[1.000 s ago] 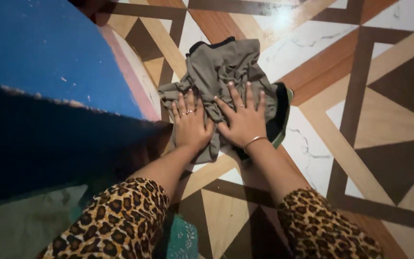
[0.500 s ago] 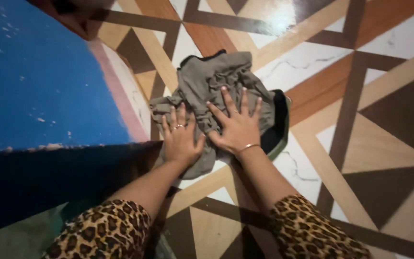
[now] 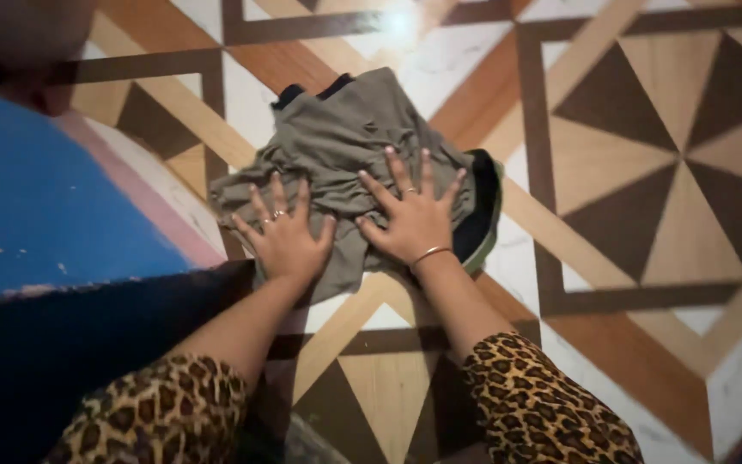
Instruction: The person wipes a patterned tiled floor using a gray cloth held in both hands. They move the cloth back and forth across the floor surface, occasionally adjusting their position while remaining on the floor.
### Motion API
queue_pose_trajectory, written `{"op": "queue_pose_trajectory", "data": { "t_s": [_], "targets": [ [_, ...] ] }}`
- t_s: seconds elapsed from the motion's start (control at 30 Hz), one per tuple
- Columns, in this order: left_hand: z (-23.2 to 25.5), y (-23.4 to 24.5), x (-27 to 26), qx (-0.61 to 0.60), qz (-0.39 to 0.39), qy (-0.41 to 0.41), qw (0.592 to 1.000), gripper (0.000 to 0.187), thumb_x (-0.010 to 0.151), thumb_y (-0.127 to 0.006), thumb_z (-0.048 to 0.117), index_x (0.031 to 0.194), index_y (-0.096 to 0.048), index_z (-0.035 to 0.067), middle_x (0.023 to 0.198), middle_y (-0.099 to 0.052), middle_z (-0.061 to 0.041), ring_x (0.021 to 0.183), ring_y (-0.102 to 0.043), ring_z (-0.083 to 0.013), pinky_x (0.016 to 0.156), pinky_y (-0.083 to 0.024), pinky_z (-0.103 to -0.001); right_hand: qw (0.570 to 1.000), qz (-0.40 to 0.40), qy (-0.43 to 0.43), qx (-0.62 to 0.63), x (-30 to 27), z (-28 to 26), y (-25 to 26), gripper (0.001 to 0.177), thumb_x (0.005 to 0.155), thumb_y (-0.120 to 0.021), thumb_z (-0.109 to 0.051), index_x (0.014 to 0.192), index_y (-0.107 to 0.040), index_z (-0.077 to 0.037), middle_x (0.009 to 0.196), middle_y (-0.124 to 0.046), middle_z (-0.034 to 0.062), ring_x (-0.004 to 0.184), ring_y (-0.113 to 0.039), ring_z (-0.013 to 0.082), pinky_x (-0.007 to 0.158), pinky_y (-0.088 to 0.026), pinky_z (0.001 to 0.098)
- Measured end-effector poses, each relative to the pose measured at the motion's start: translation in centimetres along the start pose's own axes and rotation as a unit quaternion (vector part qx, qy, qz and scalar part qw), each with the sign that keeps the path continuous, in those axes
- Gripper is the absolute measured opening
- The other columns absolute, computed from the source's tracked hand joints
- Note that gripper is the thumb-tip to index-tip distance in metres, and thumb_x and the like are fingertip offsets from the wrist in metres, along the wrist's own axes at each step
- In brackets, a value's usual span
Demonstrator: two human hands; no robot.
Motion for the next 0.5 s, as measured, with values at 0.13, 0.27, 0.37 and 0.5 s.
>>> {"op": "queue_pose_trajectory", "data": {
  "t_s": [0.13, 0.27, 0.37, 0.5],
  "targets": [
    [2.9, 0.1, 0.3, -0.003, -0.034, -0.073, 0.997, 0.079, 0.086, -0.057, 0.064, 0.156, -0.045, 0.028, 0.168, -0.026, -0.012, 0.156, -0.009, -0.0438, 0.114, 0.002, -0.077, 0.996, 0.011, -0.091, -0.019, -5.6, 2.9, 0.7, 0.071, 0.083, -0.058, -0.072, 0.149, -0.048, -0.049, 0.170, -0.021, -0.0003, 0.154, -0.014, 0.0451, 0.109, 0.001, 0.0838],
    [10.1, -1.0, -1.3, -0.043, -0.049, -0.185, 0.981, 0.078, 0.089, -0.055, 0.066, 0.157, -0.043, 0.029, 0.169, -0.027, -0.013, 0.156, -0.009, -0.0444, 0.115, 0.002, -0.076, 0.976, 0.032, -0.213, -0.033, -12.1, 7.1, 1.3, 0.071, 0.086, -0.057, -0.071, 0.152, -0.047, -0.047, 0.172, -0.020, -0.0011, 0.155, -0.013, 0.0449, 0.111, 0.000, 0.0817],
    [16.0, -1.5, -3.5, -0.071, -0.063, -0.271, 0.958, 0.079, 0.090, -0.053, 0.067, 0.158, -0.042, 0.028, 0.168, -0.027, -0.013, 0.156, -0.008, -0.0442, 0.117, 0.004, -0.075, 0.957, 0.032, -0.286, -0.041, -18.0, 10.8, 2.2, 0.072, 0.085, -0.058, -0.070, 0.152, -0.045, -0.046, 0.172, -0.017, -0.0004, 0.155, -0.012, 0.0446, 0.111, 0.000, 0.0822],
    [23.9, -2.5, -10.4, -0.088, -0.126, -0.370, 0.916, 0.078, 0.092, -0.049, 0.067, 0.159, -0.038, 0.030, 0.169, -0.023, -0.014, 0.156, -0.005, -0.0439, 0.118, 0.005, -0.074, 0.902, 0.036, -0.426, -0.061, -28.1, 14.6, 3.1, 0.075, 0.087, -0.058, -0.066, 0.158, -0.040, -0.046, 0.174, -0.016, -0.0025, 0.157, -0.011, 0.0438, 0.113, -0.001, 0.0818]
  ]
}}
Point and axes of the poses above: each hand's wrist, its own x-axis towards the middle knuckle, its own y-axis out of the back of the hand, z = x × y, the point moved 5 cm from there along x, towards the middle knuckle
